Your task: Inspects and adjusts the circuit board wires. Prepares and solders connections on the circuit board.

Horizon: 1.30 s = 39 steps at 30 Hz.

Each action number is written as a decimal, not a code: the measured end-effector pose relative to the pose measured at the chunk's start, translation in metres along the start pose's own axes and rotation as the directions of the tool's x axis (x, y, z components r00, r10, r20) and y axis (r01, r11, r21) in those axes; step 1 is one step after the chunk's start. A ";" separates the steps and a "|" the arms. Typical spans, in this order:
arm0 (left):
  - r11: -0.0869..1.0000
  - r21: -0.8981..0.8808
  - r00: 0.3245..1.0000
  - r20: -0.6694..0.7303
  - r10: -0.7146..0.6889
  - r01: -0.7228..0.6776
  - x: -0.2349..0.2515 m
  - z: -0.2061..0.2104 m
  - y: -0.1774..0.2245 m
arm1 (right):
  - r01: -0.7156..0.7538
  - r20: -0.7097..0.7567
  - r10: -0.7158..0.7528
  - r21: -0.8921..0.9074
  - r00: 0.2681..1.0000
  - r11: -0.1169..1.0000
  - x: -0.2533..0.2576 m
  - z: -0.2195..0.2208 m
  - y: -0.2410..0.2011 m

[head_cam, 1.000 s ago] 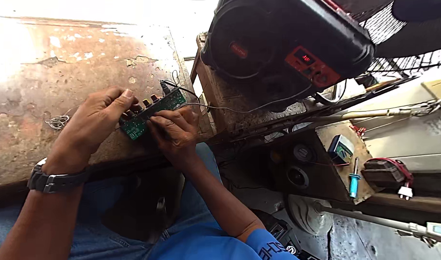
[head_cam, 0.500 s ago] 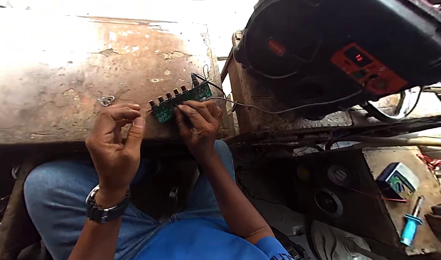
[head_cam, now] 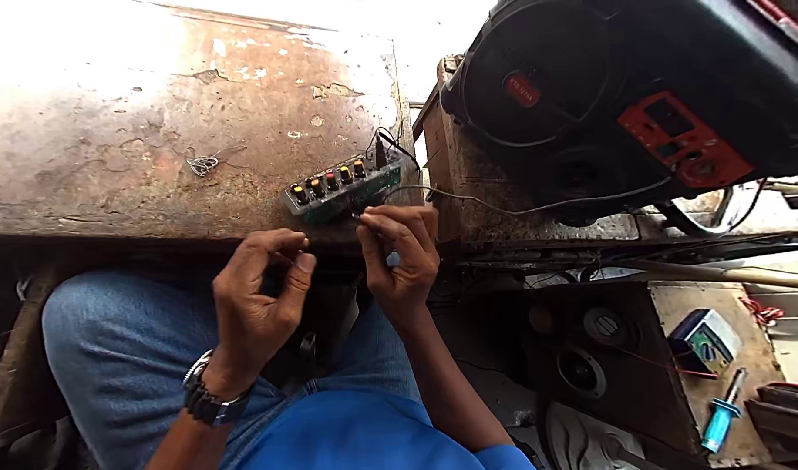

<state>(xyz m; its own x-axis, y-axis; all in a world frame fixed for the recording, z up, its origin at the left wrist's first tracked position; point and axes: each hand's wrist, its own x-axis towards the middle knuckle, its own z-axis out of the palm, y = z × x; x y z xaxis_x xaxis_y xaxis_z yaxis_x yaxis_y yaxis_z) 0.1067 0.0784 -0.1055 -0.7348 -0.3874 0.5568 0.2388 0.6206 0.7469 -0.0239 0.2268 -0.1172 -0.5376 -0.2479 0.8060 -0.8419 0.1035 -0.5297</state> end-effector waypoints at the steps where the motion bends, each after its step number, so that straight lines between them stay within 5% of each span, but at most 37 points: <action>1: 1.000 -0.016 0.999 0.036 -0.009 0.010 -0.001 0.007 0.000 | 0.000 0.024 0.000 0.019 1.000 1.000 -0.004 -0.005 -0.002; 11: 0.984 -0.175 0.993 0.114 0.042 -0.022 -0.015 0.036 -0.001 | -0.076 0.199 0.055 0.101 0.979 0.992 -0.042 -0.028 -0.006; 23: 0.991 -0.126 0.986 0.160 0.055 -0.035 -0.031 0.036 0.001 | -0.049 0.240 0.046 0.007 0.970 0.999 -0.050 -0.035 -0.005; 39: 0.972 -0.199 0.955 0.290 -0.062 0.124 -0.036 0.035 -0.019 | -0.026 0.282 0.043 -0.064 0.958 0.998 -0.065 -0.032 0.005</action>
<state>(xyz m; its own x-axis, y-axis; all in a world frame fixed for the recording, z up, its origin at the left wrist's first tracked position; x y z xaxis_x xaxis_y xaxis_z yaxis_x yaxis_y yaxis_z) 0.1065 0.1043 -0.1529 -0.9005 -0.2111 0.3801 0.2676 0.4200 0.8672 0.0059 0.2742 -0.1638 -0.5381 -0.5051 0.6748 -0.8287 0.1710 -0.5329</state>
